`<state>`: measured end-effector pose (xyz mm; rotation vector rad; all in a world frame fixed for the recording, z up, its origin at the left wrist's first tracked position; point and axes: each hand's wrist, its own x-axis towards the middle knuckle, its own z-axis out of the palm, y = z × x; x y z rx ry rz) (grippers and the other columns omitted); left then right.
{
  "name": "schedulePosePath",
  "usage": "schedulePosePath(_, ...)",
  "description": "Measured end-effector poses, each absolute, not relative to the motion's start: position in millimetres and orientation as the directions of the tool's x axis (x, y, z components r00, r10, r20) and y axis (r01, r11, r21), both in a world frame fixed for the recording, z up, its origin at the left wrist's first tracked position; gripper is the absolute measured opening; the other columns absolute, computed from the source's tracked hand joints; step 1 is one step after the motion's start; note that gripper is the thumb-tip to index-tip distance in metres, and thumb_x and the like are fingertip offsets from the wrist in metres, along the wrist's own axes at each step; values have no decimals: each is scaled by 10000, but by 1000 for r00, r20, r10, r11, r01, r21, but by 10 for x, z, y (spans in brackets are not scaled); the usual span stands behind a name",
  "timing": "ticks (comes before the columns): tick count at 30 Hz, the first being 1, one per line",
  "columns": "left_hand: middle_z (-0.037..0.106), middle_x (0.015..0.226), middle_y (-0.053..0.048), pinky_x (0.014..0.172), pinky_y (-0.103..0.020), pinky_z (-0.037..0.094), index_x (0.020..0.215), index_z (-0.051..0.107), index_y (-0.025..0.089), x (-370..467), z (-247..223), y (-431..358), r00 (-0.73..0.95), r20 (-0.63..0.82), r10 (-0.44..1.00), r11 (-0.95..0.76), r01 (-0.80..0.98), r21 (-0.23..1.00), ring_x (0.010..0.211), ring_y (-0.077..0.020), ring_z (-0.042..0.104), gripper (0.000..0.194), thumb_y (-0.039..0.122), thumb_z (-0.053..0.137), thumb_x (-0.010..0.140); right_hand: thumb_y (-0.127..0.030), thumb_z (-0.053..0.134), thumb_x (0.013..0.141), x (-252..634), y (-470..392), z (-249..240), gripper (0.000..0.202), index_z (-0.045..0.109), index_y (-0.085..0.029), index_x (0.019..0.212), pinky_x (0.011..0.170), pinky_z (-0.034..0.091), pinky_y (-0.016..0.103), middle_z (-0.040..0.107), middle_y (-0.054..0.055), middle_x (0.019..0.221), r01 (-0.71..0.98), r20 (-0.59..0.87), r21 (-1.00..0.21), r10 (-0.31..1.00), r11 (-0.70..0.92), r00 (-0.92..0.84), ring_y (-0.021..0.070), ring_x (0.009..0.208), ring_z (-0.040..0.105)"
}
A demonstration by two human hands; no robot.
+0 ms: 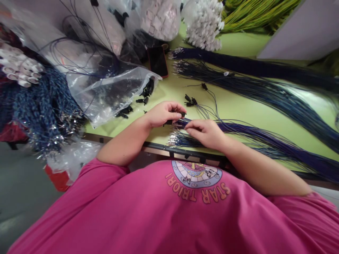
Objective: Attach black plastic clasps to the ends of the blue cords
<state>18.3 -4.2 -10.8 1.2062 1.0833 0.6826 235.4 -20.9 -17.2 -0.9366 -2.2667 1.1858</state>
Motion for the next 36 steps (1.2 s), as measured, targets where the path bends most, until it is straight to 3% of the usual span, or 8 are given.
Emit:
schedulePosePath(5,641,747,-1,564,-214,425,881,648,101,183,-100,-38,362,-297,884,271,121,955,553,-51,535,219,113,708,671,-255,554,849,2404,-128,-161,206,737,-163,827,705,454,267,731,31,795,465,139,-790,855,400,-500,143,730,640)
schedulePosePath(12,655,789,-3,561,-207,423,1042,662,115,184,-117,-39,351,-294,889,291,61,955,560,-45,547,376,104,695,667,-263,528,857,2421,-127,-194,249,765,-188,861,716,489,293,759,40,844,559,154,-702,860,442,-486,172,764,682)
schedulePosePath(16,683,756,-18,517,-206,406,909,605,107,178,-127,-35,373,-311,874,319,41,947,500,-45,533,268,129,713,665,-270,522,867,2419,-137,-197,275,774,-207,958,775,520,311,768,44,946,561,164,-703,868,436,-469,193,852,707)
schedulePosePath(18,706,771,-30,493,-206,401,889,532,131,172,-132,-31,385,-296,874,329,-21,944,471,-52,535,304,162,732,661,-267,525,866,2418,-139,-208,286,768,-215,1008,791,531,324,767,43,973,569,165,-700,873,431,-459,201,863,712)
schedulePosePath(24,725,885,-72,453,-194,361,1061,534,134,157,-145,-23,426,-305,851,369,-74,926,447,-50,532,408,299,722,738,-249,520,875,2423,-119,-273,279,765,-209,1002,809,535,323,764,47,991,547,224,-677,845,493,-485,206,907,711)
schedulePosePath(28,661,736,-4,464,-170,356,873,588,126,155,-161,-22,389,-296,872,346,-63,936,473,-32,516,284,269,757,694,-233,518,872,2415,-121,-283,269,773,-192,949,800,530,311,766,56,936,541,271,-640,819,546,-506,200,877,708)
schedulePosePath(32,531,552,58,442,-165,335,795,547,154,166,-164,-32,358,-305,882,356,-84,931,453,-48,497,288,266,777,663,-231,515,869,2403,-149,-255,270,774,-189,932,809,521,302,765,58,923,553,260,-628,818,547,-513,197,869,705)
schedulePosePath(36,528,577,67,458,-168,336,973,584,173,182,-182,-38,365,-272,891,329,-103,939,464,-49,502,320,271,749,717,-259,503,885,2405,-167,-239,275,768,-202,931,788,516,299,765,53,930,578,217,-619,823,532,-525,195,868,704)
